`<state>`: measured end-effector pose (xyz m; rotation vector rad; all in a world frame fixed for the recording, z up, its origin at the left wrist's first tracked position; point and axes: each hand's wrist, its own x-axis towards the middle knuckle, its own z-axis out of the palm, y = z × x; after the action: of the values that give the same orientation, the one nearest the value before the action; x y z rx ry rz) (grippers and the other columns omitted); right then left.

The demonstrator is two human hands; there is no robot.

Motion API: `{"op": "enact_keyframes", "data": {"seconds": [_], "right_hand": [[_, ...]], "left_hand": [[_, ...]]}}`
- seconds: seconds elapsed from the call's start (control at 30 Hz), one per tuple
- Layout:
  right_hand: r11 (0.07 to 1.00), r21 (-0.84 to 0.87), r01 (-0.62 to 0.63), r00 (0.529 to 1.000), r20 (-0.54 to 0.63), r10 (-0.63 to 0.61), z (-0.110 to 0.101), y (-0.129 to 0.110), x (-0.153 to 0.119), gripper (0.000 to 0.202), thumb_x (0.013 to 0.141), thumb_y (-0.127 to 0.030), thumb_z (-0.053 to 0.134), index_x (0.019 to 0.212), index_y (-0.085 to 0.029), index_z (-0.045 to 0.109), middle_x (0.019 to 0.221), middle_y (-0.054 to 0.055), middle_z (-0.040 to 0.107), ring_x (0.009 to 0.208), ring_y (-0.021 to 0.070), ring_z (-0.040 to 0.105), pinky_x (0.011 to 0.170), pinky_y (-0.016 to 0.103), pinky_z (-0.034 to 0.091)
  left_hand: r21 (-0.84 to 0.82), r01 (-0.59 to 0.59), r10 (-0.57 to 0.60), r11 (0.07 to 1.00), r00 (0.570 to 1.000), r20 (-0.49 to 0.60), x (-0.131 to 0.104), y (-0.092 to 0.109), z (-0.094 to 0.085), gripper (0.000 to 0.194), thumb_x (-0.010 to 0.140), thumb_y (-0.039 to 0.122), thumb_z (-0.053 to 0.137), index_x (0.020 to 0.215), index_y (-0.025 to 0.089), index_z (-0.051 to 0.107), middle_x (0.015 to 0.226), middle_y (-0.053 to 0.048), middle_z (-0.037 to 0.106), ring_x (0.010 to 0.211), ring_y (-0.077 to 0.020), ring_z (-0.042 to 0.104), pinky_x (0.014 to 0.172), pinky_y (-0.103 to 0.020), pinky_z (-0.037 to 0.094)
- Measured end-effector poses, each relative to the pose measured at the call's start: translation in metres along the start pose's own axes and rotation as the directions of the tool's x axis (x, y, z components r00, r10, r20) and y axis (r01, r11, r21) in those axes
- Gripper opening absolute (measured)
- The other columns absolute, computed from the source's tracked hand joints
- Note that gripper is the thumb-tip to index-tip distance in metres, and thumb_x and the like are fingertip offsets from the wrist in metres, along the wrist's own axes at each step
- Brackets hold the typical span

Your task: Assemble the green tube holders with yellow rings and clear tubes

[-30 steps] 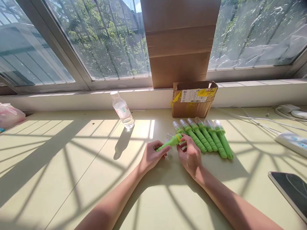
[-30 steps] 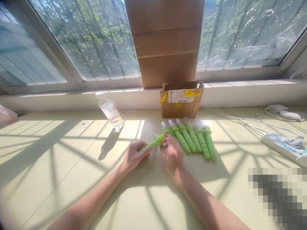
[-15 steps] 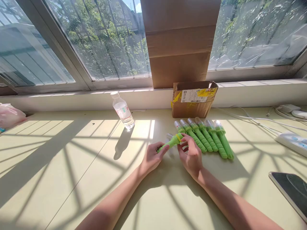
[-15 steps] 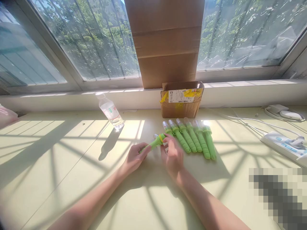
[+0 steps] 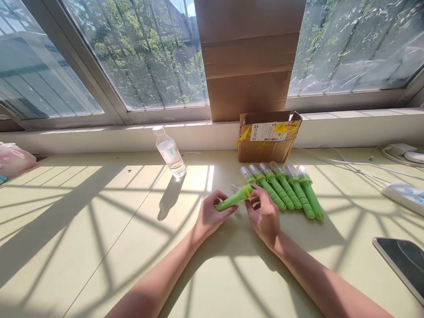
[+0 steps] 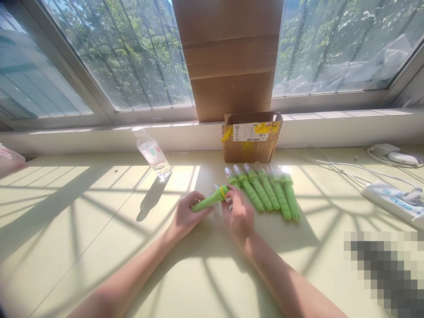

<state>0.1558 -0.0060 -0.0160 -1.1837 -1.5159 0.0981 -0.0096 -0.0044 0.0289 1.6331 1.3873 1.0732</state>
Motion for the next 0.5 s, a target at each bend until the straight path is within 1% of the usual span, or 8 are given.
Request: {"op": "enact_keyframes", "data": {"seconds": [0.03,0.13,0.2,0.33,0.4,0.5], "right_hand": [[1.0,0.001,-0.003,1.0,-0.002,0.003,0.0,0.0,0.0,0.007,0.092,-0.026,0.054,0.092,-0.02,0.057,0.12,0.011,0.07,0.058,0.0135,0.065,0.051,0.029,0.05],[1.0,0.005,-0.007,1.0,-0.013,0.007,0.0,0.0,0.0,0.008,0.092,-0.028,0.055,0.093,-0.02,0.057,0.12,0.011,0.069,0.059,0.0135,0.066,0.05,0.028,0.05],[1.0,0.003,-0.008,1.0,-0.022,0.008,0.001,-0.001,0.001,0.009,0.092,-0.028,0.056,0.093,-0.02,0.057,0.119,0.011,0.07,0.058,0.0128,0.065,0.049,0.027,0.049],[1.0,-0.006,-0.023,0.999,-0.027,0.023,0.001,-0.003,0.002,0.011,0.093,-0.029,0.055,0.096,-0.019,0.057,0.113,0.01,0.071,0.056,0.0122,0.063,0.048,0.027,0.048],[1.0,-0.005,-0.027,0.999,-0.023,0.027,0.001,-0.004,0.002,0.011,0.093,-0.028,0.054,0.097,-0.019,0.057,0.11,0.009,0.071,0.056,0.0125,0.063,0.049,0.027,0.049],[1.0,0.011,-0.016,1.0,-0.017,0.016,0.001,-0.005,0.002,0.007,0.093,-0.026,0.054,0.096,-0.019,0.055,0.112,0.01,0.07,0.058,0.0125,0.063,0.049,0.027,0.049]], "left_hand": [[0.019,-0.02,0.02,1.0,1.0,-0.023,0.0,-0.001,0.0,0.027,0.071,0.038,0.076,0.075,0.02,0.057,0.057,0.007,0.047,0.053,-0.0094,0.04,0.052,-0.023,0.031],[0.036,-0.091,0.094,0.995,0.991,-0.099,-0.001,-0.003,0.002,0.026,0.07,0.036,0.079,0.08,0.02,0.061,0.067,0.004,0.057,0.059,-0.0106,0.048,0.056,-0.024,0.037],[0.037,-0.115,0.119,0.993,0.985,-0.121,-0.002,-0.005,0.003,0.026,0.071,0.037,0.079,0.08,0.019,0.061,0.07,0.003,0.06,0.062,-0.0113,0.051,0.058,-0.024,0.04],[0.071,-0.153,0.159,0.986,0.983,-0.096,-0.005,-0.009,0.004,0.023,0.077,0.039,0.075,0.078,0.018,0.064,0.066,0.002,0.062,0.059,-0.0115,0.053,0.057,-0.025,0.041],[0.106,-0.186,0.195,0.977,0.978,-0.074,-0.006,-0.01,0.003,0.022,0.08,0.038,0.072,0.082,0.018,0.065,0.069,0.001,0.065,0.06,-0.0124,0.054,0.057,-0.025,0.042],[0.143,-0.232,0.238,0.962,0.971,-0.028,-0.007,-0.013,0.002,0.021,0.084,0.038,0.068,0.09,0.017,0.067,0.073,-0.002,0.068,0.061,-0.0141,0.056,0.057,-0.027,0.042]]}}
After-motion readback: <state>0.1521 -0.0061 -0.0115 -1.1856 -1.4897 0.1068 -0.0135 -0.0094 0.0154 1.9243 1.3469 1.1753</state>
